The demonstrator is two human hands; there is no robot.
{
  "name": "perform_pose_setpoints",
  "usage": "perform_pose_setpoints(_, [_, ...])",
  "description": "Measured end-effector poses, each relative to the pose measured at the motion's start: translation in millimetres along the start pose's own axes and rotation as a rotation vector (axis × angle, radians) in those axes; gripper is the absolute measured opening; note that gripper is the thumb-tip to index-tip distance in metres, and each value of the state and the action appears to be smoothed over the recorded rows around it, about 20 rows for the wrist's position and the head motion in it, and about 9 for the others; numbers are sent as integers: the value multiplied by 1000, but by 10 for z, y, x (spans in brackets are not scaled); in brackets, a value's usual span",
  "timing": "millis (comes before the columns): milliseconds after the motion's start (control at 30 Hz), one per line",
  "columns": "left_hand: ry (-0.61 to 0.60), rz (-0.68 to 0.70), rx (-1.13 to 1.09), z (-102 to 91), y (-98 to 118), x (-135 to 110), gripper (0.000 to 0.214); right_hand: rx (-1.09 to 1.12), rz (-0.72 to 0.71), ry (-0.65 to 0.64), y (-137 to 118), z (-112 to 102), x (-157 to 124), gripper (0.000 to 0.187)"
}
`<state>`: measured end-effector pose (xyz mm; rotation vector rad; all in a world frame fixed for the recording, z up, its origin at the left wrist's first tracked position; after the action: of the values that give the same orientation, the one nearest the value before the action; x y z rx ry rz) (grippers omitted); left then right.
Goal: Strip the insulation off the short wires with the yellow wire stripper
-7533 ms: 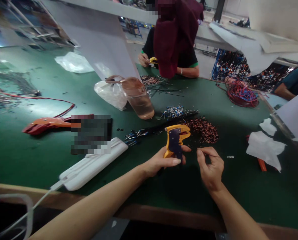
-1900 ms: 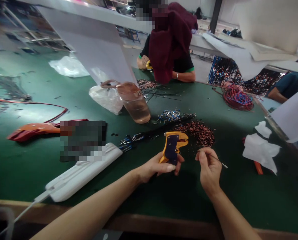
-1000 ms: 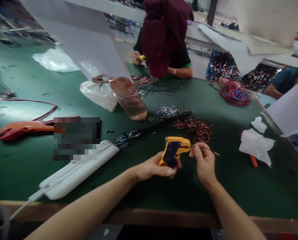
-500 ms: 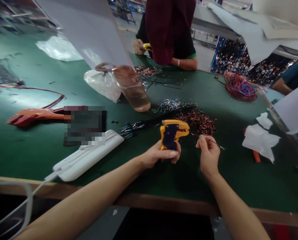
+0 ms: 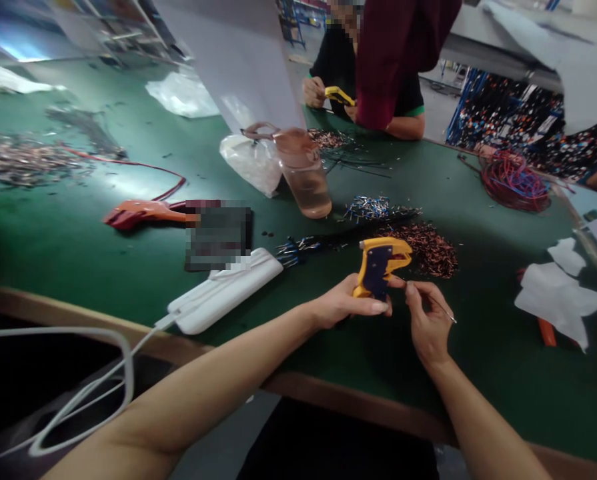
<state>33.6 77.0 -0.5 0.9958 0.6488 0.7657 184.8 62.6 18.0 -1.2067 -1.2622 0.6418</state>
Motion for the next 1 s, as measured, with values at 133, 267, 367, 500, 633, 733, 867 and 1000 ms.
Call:
perform_pose_setpoints(133, [-2,0,-31,-4,-1,4,53,-29,-77,-29,-37,8,-9,20])
perform_pose_setpoints(267, [-6,5,-18,-5,-15,3,54,-61,-180,-65,-125,32,-19,19])
perform_pose_setpoints(367, [8,13,-10,-21,-20,4,56,-69,-204,-83,-159,57,-20,15])
perform_pose_setpoints(500, [42,30,6,-61,3,10,56,-49,-160,-144,-81,94,34,10])
perform_pose_setpoints(633, [130,70,-26,-171,34,33,60,-61,-70,-129,58,-60,226,22])
perform_pose_setpoints(733, [201,79,-101,-264,11,54,61,-62,-24,40,-3,-346,393,27])
perform_pose_setpoints(867, [235,85,-160,-315,-32,75,59,-26,-133,89,-537,-432,463,27])
perform_pose_setpoints(1000, [228,77,-133,-319,-78,93,58,173,-261,-223,-1315,-116,360,30])
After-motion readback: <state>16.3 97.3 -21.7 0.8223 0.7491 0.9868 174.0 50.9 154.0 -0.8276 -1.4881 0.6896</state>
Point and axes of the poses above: each hand's wrist, its own x-axis towards the middle knuckle, its own z-axis out of the palm, y = z × x, the point moved 8 cm from there along x, towards the middle knuckle, and after that the axes turned 8 degrees about x, right-handed, at the moved point
